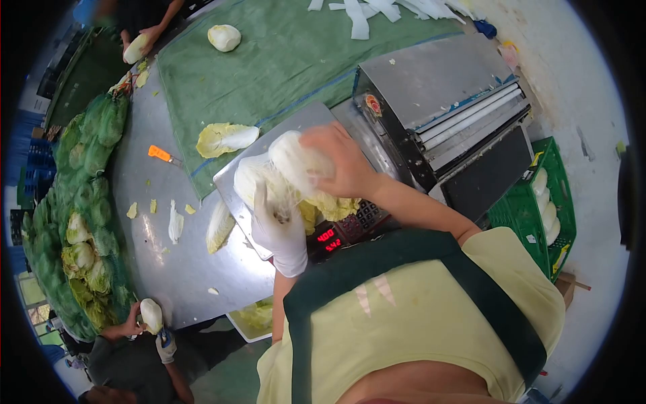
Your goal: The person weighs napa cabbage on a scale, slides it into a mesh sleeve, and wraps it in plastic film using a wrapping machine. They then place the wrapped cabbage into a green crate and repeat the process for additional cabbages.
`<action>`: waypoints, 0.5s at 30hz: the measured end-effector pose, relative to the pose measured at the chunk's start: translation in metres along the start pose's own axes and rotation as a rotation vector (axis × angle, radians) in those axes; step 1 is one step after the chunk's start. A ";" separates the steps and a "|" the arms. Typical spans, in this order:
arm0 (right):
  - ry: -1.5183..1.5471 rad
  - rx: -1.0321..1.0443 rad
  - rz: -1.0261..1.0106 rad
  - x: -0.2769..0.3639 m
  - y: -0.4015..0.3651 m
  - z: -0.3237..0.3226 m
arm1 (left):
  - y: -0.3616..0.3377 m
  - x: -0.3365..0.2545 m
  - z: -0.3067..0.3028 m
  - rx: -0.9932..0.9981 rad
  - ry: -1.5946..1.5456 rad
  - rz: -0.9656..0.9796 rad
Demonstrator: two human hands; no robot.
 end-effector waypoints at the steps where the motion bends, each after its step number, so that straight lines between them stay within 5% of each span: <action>1: -0.043 0.062 0.019 0.000 0.009 0.007 | 0.009 0.002 0.002 0.048 0.061 -0.079; 2: -0.086 0.125 0.037 -0.002 0.016 0.015 | 0.013 -0.009 0.006 0.034 0.129 0.161; 5: 0.151 0.174 0.224 -0.041 0.021 0.040 | 0.014 -0.010 0.006 0.006 0.106 0.196; 8: 0.328 0.437 0.358 -0.067 0.019 0.076 | 0.021 -0.034 0.012 0.053 0.195 0.299; 11: 0.351 0.399 0.413 -0.071 0.021 0.076 | 0.019 -0.023 0.014 0.031 0.126 0.234; 14: 0.675 0.225 0.949 -0.078 0.001 0.068 | 0.018 -0.001 0.010 -0.009 0.041 0.045; 15: 0.740 0.150 0.969 -0.076 -0.003 0.068 | 0.020 0.004 0.013 0.046 0.076 0.005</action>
Point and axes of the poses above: each hand's wrist, its own y-axis towards the middle knuckle, its own z-axis out of the palm, x = y × z, the point moved 10 cm from there along y, towards the middle knuckle, and after that the axes turned 4 degrees about -y, right-handed, at the moved point
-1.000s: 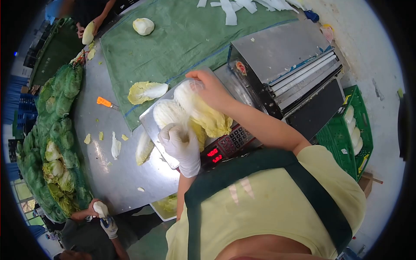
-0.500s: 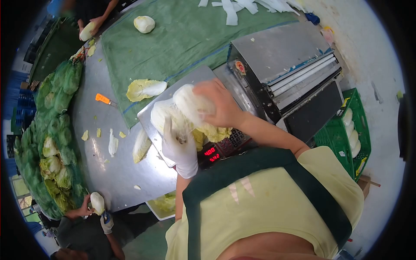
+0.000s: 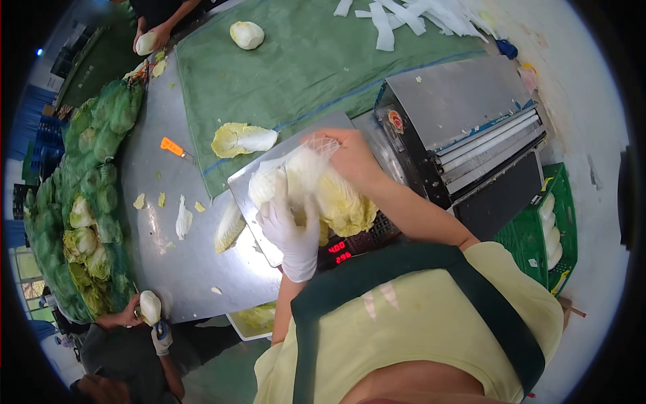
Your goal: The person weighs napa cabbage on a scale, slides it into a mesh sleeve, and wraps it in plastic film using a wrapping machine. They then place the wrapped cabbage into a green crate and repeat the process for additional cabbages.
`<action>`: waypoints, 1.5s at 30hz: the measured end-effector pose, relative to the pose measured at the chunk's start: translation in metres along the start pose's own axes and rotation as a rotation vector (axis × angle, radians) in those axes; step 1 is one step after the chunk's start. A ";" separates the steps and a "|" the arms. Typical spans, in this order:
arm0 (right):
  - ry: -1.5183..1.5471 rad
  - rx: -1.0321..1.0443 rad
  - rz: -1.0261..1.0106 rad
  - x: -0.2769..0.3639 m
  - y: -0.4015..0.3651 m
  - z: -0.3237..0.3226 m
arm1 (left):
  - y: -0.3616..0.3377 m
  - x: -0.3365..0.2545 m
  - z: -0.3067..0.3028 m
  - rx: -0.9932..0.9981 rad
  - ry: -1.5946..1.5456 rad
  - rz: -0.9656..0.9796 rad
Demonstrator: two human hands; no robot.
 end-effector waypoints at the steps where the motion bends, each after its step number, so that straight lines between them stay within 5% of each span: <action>1: 0.089 -0.035 -0.005 -0.003 -0.002 0.001 | 0.003 0.004 0.001 0.056 0.035 -0.038; 8: 0.422 -0.350 -0.051 -0.044 -0.014 -0.020 | 0.014 -0.030 -0.002 0.210 0.022 0.105; 14: 0.322 -0.380 -0.110 -0.038 -0.019 -0.021 | -0.016 -0.026 0.017 0.593 0.114 0.113; 20: -0.118 -0.235 -0.298 -0.028 -0.015 -0.028 | -0.036 0.006 0.004 0.345 -0.104 0.050; 26: -0.099 -0.339 -0.284 -0.040 -0.021 -0.021 | -0.026 -0.013 0.005 0.592 0.049 0.097; 32: -0.197 -0.359 -0.337 -0.024 -0.023 -0.019 | -0.027 -0.018 0.007 0.598 0.161 0.123; 35: -0.255 -0.382 -0.366 -0.006 -0.030 -0.013 | -0.031 -0.015 0.001 0.312 0.159 0.173; 45: -0.435 -0.336 -0.441 -0.010 -0.033 -0.021 | -0.022 -0.018 0.000 0.151 0.145 0.081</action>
Point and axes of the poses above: each hand's wrist, its own y-axis towards the middle knuckle, its own z-axis out of the palm, x = y × z, the point moved 10 cm from there along y, towards the middle knuckle, and after that the axes turned 4 degrees about -y, right-handed, at the moved point
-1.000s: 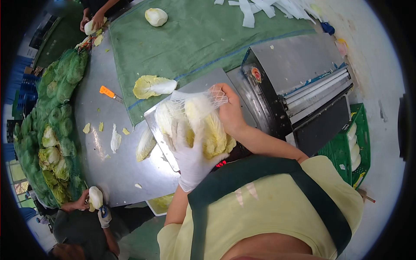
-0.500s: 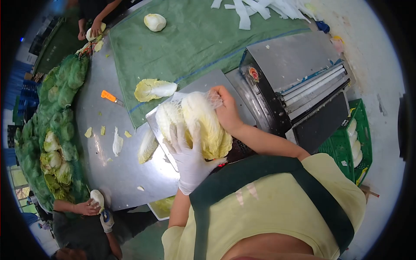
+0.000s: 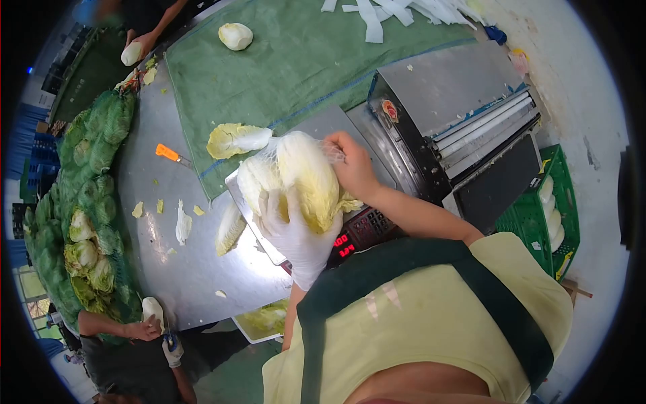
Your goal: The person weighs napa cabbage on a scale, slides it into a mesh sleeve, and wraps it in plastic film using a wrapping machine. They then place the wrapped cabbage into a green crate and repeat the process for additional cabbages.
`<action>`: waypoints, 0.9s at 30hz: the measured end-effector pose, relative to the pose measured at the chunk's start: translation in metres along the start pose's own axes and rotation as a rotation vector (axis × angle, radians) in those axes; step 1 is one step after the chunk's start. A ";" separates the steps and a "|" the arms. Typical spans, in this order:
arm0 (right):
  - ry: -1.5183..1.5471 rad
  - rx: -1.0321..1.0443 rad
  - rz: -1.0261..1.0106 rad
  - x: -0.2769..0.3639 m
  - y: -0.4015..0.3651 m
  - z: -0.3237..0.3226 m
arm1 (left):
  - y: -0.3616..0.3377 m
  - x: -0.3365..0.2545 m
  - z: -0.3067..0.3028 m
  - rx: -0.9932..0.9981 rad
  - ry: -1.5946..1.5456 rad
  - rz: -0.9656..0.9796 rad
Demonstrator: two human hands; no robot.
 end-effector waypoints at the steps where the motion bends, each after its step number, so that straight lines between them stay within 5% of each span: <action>1: -0.019 0.020 -0.020 0.008 0.000 0.000 | 0.003 0.000 0.002 -0.002 0.014 -0.013; 5: 0.225 0.136 0.048 -0.002 -0.003 0.011 | 0.007 -0.005 0.003 0.063 0.072 -0.017; 8: 0.115 0.345 0.181 -0.011 -0.018 0.002 | -0.007 0.021 -0.011 0.130 -0.364 0.003; 11: -0.055 0.360 -0.014 0.017 -0.030 -0.011 | -0.027 0.075 -0.042 -0.150 -0.334 -0.304; 14: -0.350 0.487 -0.203 0.045 -0.044 0.001 | -0.034 0.101 -0.015 -0.027 -0.655 -0.462; 16: -0.285 0.496 -0.157 0.038 -0.042 0.003 | -0.047 0.110 0.006 0.003 -0.896 -0.619; 23: -0.323 0.295 -0.213 0.048 -0.053 0.014 | -0.024 0.079 -0.016 -0.190 -0.412 -0.432; 27: -0.536 0.386 -0.297 0.079 -0.040 0.003 | -0.030 0.067 -0.034 -0.324 -0.281 -0.327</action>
Point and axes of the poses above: each hand's wrist, its own y-axis towards the middle knuckle, its own z-axis out of the palm, x = y × z, the point moved 10 cm from there along y, towards the middle knuckle, and after that the axes turned 4 degrees about -y, right-handed, at the moved point
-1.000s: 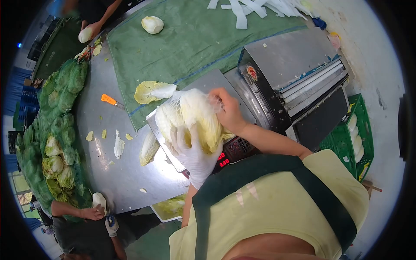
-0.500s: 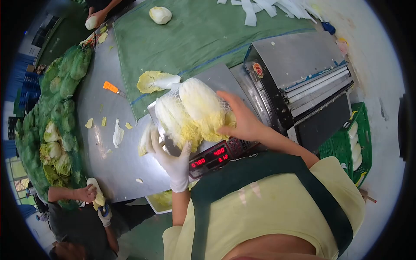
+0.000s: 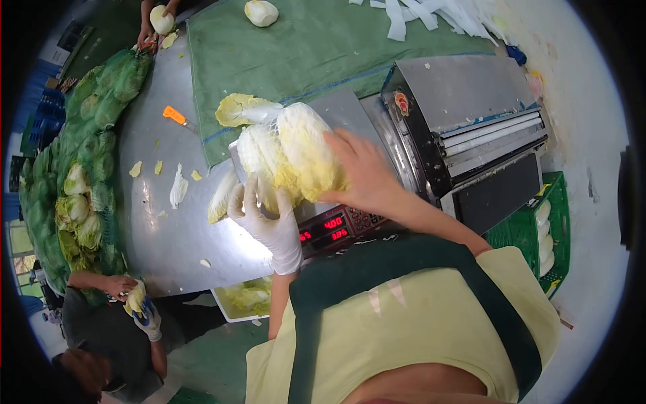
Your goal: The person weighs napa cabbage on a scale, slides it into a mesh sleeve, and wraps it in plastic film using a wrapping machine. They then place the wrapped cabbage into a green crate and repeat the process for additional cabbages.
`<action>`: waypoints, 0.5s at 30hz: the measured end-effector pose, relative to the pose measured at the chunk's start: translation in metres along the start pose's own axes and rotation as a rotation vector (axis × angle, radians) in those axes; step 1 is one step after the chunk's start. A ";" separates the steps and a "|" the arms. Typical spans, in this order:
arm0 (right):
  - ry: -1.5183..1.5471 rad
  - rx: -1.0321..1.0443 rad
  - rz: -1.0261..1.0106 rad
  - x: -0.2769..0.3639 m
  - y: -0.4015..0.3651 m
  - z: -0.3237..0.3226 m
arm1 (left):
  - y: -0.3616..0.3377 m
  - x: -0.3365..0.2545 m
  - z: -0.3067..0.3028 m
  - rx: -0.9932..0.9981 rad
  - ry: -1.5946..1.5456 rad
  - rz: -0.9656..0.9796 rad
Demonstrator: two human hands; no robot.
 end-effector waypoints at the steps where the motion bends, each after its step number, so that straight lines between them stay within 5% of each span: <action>1: -0.055 -0.073 -0.072 0.013 0.009 -0.020 | -0.001 -0.002 -0.004 -0.038 -0.028 0.022; 7: -0.068 -0.048 -0.170 0.031 0.044 0.010 | 0.017 0.022 0.011 0.166 -0.081 -0.141; 10: 0.034 -0.117 -0.332 0.036 0.038 0.023 | 0.012 0.019 -0.005 0.052 -0.121 -0.050; 15: 0.103 -0.184 -0.494 0.033 0.024 0.020 | -0.024 0.047 -0.003 0.102 -0.379 -0.226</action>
Point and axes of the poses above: each hand's wrist, its own y-axis towards the middle knuckle, its own z-axis out of the palm, x = y × z, the point moved 10 cm from there along y, towards the middle knuckle, and after that the axes turned 4 degrees about -y, right-handed, at the moved point
